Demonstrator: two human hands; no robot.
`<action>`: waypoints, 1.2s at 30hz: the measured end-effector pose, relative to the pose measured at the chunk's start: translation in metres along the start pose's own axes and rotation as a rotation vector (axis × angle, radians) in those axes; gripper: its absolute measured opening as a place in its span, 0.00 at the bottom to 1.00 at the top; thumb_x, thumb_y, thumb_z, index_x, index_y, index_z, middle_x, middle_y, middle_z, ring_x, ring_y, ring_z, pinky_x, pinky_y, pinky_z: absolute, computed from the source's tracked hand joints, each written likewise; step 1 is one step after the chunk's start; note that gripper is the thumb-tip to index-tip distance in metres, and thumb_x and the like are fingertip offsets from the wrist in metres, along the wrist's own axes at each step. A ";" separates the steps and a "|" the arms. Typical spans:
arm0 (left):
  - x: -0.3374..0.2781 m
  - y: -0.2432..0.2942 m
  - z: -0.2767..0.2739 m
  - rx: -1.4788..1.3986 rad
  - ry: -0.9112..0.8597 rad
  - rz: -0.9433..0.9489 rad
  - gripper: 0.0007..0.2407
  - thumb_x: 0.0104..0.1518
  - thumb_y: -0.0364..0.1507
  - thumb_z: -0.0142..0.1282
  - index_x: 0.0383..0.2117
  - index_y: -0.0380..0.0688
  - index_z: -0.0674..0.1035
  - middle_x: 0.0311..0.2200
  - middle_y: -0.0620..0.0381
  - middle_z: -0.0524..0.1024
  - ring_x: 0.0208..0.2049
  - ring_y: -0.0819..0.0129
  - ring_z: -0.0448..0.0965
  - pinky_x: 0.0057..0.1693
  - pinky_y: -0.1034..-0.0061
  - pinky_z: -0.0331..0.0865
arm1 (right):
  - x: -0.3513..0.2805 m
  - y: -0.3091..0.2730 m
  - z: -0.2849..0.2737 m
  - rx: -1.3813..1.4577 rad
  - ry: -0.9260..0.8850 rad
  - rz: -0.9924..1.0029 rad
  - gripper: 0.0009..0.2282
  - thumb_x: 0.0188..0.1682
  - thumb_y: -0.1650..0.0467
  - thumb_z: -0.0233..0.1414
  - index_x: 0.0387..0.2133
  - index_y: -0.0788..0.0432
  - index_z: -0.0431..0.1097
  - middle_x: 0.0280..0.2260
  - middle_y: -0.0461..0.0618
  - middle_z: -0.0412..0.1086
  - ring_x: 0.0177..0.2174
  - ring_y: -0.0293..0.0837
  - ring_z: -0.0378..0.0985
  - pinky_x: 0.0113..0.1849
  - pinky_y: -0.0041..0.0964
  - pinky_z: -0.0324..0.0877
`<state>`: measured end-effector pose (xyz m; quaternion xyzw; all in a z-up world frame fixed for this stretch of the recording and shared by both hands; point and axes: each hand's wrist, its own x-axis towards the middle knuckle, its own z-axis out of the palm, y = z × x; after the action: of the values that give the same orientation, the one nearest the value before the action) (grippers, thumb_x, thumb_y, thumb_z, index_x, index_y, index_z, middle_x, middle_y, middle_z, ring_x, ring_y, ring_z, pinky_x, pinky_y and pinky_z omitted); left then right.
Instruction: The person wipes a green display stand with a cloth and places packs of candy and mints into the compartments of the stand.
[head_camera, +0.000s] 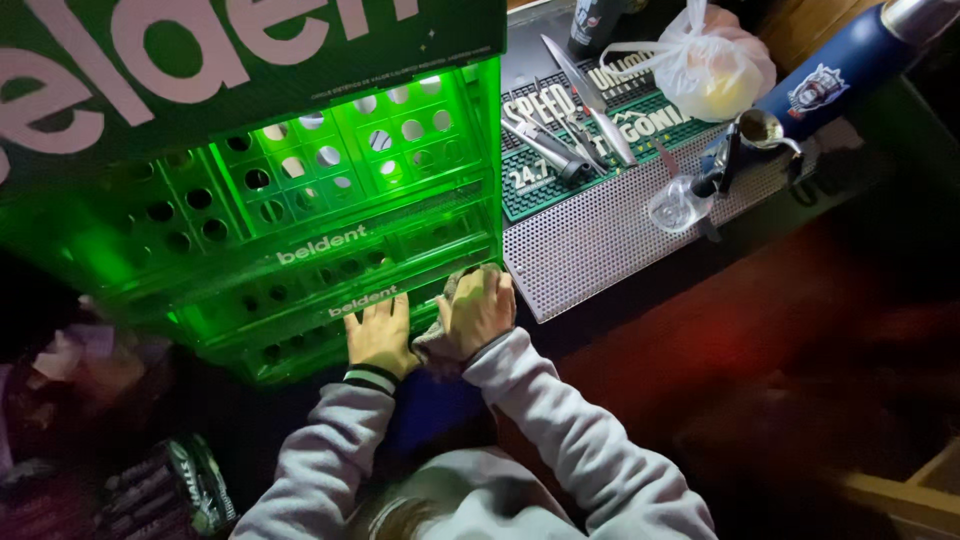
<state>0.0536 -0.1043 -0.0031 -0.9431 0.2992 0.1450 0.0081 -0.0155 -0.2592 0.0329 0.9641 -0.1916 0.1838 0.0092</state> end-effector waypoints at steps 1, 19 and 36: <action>0.002 0.000 0.002 -0.007 0.002 -0.007 0.44 0.44 0.43 0.59 0.72 0.51 0.53 0.70 0.54 0.57 0.71 0.54 0.55 0.71 0.37 0.44 | 0.003 0.002 0.002 0.006 0.049 -0.008 0.20 0.44 0.54 0.57 0.24 0.61 0.72 0.30 0.57 0.71 0.43 0.55 0.67 0.54 0.57 0.54; -0.105 -0.057 -0.001 -0.050 0.851 -0.226 0.45 0.24 0.41 0.77 0.62 0.51 0.74 0.63 0.48 0.65 0.65 0.47 0.64 0.65 0.44 0.57 | -0.063 -0.024 0.047 0.217 0.302 -0.138 0.19 0.52 0.60 0.50 0.51 0.58 0.70 0.64 0.58 0.62 0.62 0.64 0.61 0.61 0.65 0.50; -0.131 -0.148 0.063 -1.360 0.650 -0.695 0.29 0.63 0.45 0.38 0.73 0.58 0.55 0.69 0.41 0.61 0.70 0.47 0.59 0.75 0.56 0.50 | -0.077 -0.216 0.030 0.274 0.196 -0.776 0.18 0.57 0.65 0.42 0.61 0.42 0.63 0.69 0.41 0.53 0.64 0.53 0.59 0.48 0.45 0.63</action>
<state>0.0185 0.0967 -0.0377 -0.7758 -0.1749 0.0037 -0.6063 0.0092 -0.0339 -0.0109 0.9349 0.2137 0.2814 -0.0325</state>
